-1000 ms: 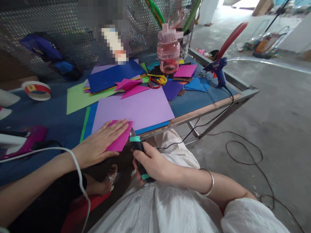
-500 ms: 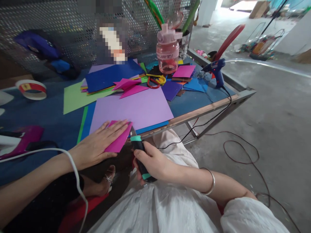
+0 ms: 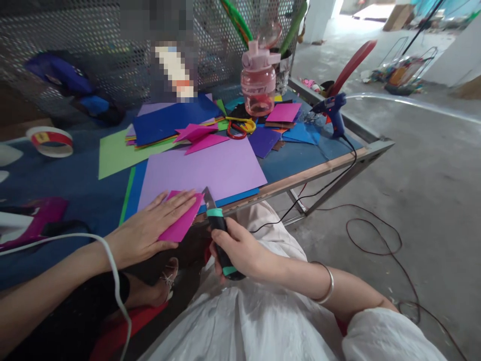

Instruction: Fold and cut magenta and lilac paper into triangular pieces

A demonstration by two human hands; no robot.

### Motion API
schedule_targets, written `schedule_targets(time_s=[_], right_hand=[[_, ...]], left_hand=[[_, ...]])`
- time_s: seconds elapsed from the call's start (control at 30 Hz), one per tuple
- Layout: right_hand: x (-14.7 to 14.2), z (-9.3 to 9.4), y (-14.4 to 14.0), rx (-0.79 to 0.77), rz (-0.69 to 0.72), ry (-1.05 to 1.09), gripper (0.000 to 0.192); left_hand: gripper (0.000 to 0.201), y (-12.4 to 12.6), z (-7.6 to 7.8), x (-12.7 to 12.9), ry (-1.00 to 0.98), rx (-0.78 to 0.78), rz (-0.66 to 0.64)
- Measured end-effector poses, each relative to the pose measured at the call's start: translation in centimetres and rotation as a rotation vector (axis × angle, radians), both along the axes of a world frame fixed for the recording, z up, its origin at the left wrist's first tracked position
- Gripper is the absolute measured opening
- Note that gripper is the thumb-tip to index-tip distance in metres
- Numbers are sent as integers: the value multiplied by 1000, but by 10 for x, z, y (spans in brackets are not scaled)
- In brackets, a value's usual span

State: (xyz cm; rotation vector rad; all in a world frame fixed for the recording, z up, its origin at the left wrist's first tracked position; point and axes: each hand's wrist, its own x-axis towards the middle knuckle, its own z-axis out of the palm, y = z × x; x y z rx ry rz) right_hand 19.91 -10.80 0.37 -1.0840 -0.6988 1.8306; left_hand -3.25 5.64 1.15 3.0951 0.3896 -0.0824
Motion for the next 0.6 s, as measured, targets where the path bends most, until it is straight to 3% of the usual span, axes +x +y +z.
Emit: schedule_targets(time_s=[0.1,0.23,0.33,0.43,0.5,0.6], right_hand=[[6,5,-11,49,-76,-39,31],[30,22,-16,252,-7,-257,27],[63,38,3,440,-70,-705,25],[106,50,39,624,-172,-1361,22],[133,51,66,596,-221,-1669,34],[166,43,100,510,-193,-1923,41]], left_hand=[[98,-1,-2,-2,-23,-14,1],[86,-3,-4,-4,-73,-16,4],[75,0,1,-1,-122,7,58],[94,13,14,9,-166,75,117],[100,28,23,19,-193,128,172],[98,51,30,36,-250,128,239]])
